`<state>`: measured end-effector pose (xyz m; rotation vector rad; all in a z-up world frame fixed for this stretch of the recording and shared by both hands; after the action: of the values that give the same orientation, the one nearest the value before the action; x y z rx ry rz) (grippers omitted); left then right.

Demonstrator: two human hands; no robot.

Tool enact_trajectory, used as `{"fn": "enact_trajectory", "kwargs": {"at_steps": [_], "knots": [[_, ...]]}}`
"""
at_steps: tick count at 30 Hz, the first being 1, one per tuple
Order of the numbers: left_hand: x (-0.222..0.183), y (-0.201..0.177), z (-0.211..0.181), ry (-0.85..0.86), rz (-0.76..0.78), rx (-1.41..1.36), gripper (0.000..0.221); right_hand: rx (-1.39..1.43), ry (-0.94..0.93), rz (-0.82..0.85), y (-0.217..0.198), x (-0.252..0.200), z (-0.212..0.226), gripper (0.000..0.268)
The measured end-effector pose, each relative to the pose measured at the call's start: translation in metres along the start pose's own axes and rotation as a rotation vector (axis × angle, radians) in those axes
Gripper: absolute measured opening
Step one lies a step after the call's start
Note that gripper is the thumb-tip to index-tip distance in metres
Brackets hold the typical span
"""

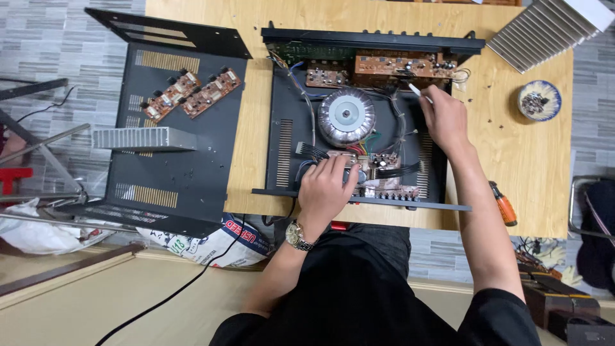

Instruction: Cleaning and inspecting the internal components of an open audio amplifier using a brush and hands.

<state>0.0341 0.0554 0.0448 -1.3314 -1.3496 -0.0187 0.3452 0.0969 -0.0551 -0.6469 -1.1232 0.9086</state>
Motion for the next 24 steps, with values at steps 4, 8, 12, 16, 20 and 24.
{"fn": "enact_trajectory", "kwargs": {"at_steps": [4, 8, 12, 16, 20, 24], "knots": [[-0.001, 0.001, 0.000, -0.009, -0.007, -0.006, 0.021, 0.021, 0.057, 0.047, -0.004, -0.022, -0.014, 0.009], [-0.002, 0.003, 0.002, -0.016, -0.006, -0.004, 0.022, 0.039, 0.096, 0.062, -0.018, -0.042, -0.023, 0.010], [0.000, 0.002, 0.000, -0.004, -0.016, -0.001, 0.022, 0.039, 0.105, 0.049, -0.014, -0.039, -0.029, 0.011], [0.016, -0.014, -0.003, -0.054, 0.140, -0.120, 0.025, 0.103, 0.097, 0.073, 0.007, -0.022, -0.031, 0.010], [0.020, -0.023, -0.003, -0.048, 0.092, -0.057, 0.026, 0.115, 0.062, 0.137, 0.017, -0.006, -0.022, 0.013], [0.019, -0.024, -0.004, -0.058, 0.095, -0.122, 0.028, 0.139, 0.124, 0.189, 0.019, 0.007, -0.012, 0.014]]}}
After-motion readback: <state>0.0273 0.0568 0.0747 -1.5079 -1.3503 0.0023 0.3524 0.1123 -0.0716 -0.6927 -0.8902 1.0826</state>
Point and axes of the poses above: each hand's wrist, its own x-axis towards the middle knuckle, its own y-axis out of the palm, z = x × y, the point moved 8 cm from there along x, towards the middle knuckle, and after that the axes turned 9 degrees about -z, right-handed, at the moved point
